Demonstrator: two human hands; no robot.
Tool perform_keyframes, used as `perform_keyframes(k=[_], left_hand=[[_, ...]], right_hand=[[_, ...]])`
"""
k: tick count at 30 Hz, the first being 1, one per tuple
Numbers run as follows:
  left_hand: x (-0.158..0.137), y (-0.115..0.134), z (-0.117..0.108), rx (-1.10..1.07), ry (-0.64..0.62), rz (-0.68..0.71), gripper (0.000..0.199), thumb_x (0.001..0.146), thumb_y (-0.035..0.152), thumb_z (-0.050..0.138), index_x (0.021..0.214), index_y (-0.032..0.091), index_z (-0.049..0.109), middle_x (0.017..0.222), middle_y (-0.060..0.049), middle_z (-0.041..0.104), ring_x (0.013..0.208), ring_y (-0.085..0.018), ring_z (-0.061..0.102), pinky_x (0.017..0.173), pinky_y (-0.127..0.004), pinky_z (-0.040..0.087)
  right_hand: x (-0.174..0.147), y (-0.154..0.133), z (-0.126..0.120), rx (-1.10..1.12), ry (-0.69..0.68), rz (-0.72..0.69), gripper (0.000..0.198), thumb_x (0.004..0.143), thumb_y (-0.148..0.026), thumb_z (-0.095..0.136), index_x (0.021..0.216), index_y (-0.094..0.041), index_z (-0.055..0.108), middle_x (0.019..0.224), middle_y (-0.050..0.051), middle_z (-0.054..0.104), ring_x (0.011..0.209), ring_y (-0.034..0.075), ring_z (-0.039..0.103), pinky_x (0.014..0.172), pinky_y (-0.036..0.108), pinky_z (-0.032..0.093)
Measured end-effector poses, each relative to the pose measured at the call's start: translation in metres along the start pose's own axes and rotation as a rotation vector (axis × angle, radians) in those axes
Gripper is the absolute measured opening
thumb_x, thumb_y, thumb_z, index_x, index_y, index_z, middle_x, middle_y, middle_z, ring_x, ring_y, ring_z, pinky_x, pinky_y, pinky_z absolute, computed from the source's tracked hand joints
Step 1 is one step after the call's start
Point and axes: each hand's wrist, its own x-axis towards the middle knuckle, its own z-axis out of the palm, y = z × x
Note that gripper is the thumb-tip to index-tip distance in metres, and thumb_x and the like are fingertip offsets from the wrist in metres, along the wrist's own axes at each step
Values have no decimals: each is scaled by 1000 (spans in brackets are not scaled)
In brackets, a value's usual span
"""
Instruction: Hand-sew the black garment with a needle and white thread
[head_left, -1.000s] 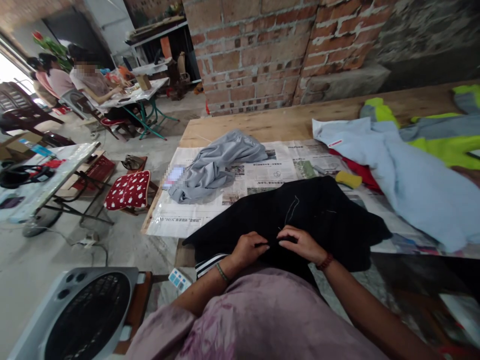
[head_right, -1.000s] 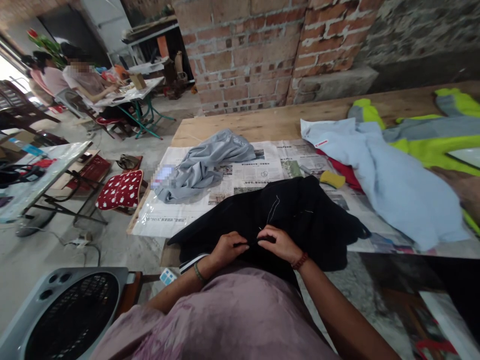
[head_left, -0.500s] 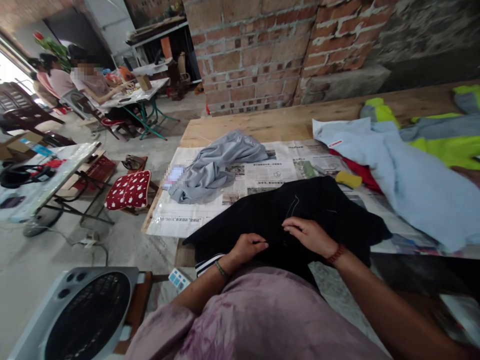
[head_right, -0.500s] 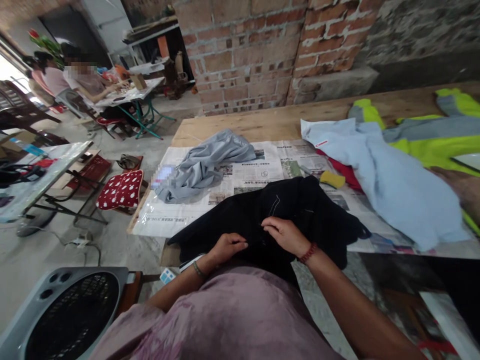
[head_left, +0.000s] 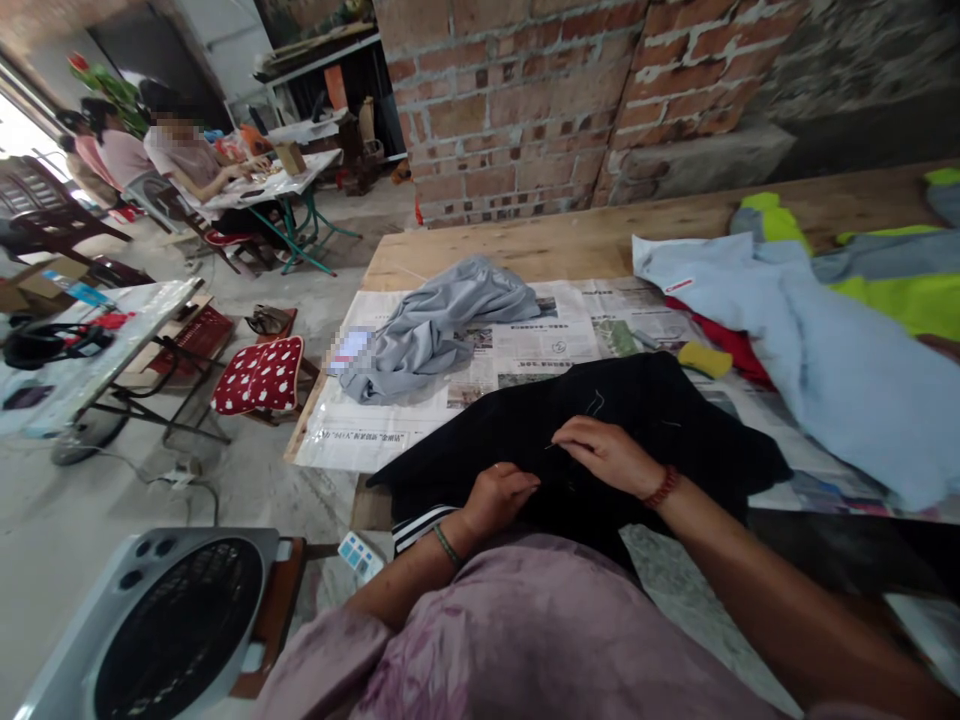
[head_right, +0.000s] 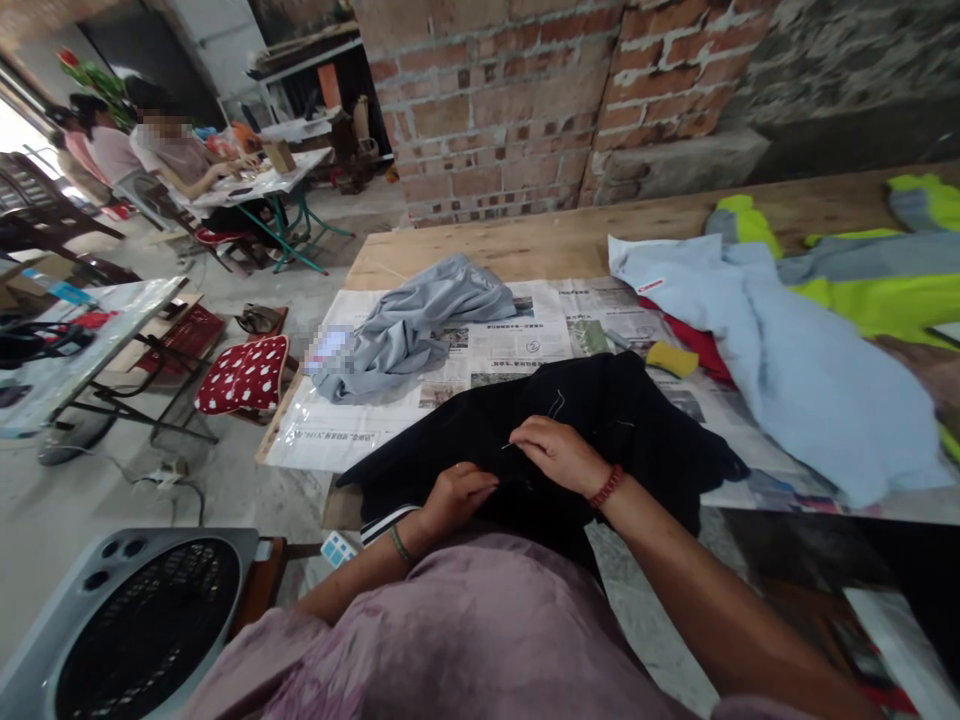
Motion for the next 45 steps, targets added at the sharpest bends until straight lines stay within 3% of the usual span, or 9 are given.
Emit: perform_keyframes(k=[3,6,13,22,45], left_hand=[[-2,2,-2,171,-34,127,26,86,19,42,94,20,67,78,-6,62,76,-14,55,75,-27,45],[-2,4,-2,188,-52,150,26,86,19,42,94,20,66,78,-6,61,77,-14,55,77,-27,45],[2,7,-1,-82,42,-23,16,81,23,54,87,17,68,74,-4,63,69,-11,57,68,-21,47],[2,10,-3,-192,38,-103,14,78,21,58,85,16,69,75,-3,65,70,-11,58,68,-21,46],[6,1,3,-453,-43,-216,18,80,23,53,86,13,67,82,-4,66,77,-13,58,73,-21,43]], right_hand=[[-3,-2,-5,-2,11,15,22,84,-26,43,84,-23,65,85,5,62,81,16,58,75,29,46],[-6,-4,-7,18,-30,16,22,83,-27,44,82,-23,65,84,5,61,81,16,57,75,29,46],[-6,-4,0,-8,-203,-65,25,83,-21,40,83,-22,64,82,5,59,79,14,55,73,26,44],[3,3,11,-106,-353,-151,26,82,-15,39,81,-20,65,81,6,56,77,14,52,69,25,43],[2,11,21,-17,-443,-158,26,81,-12,42,86,-18,67,80,5,58,76,12,54,70,23,42]])
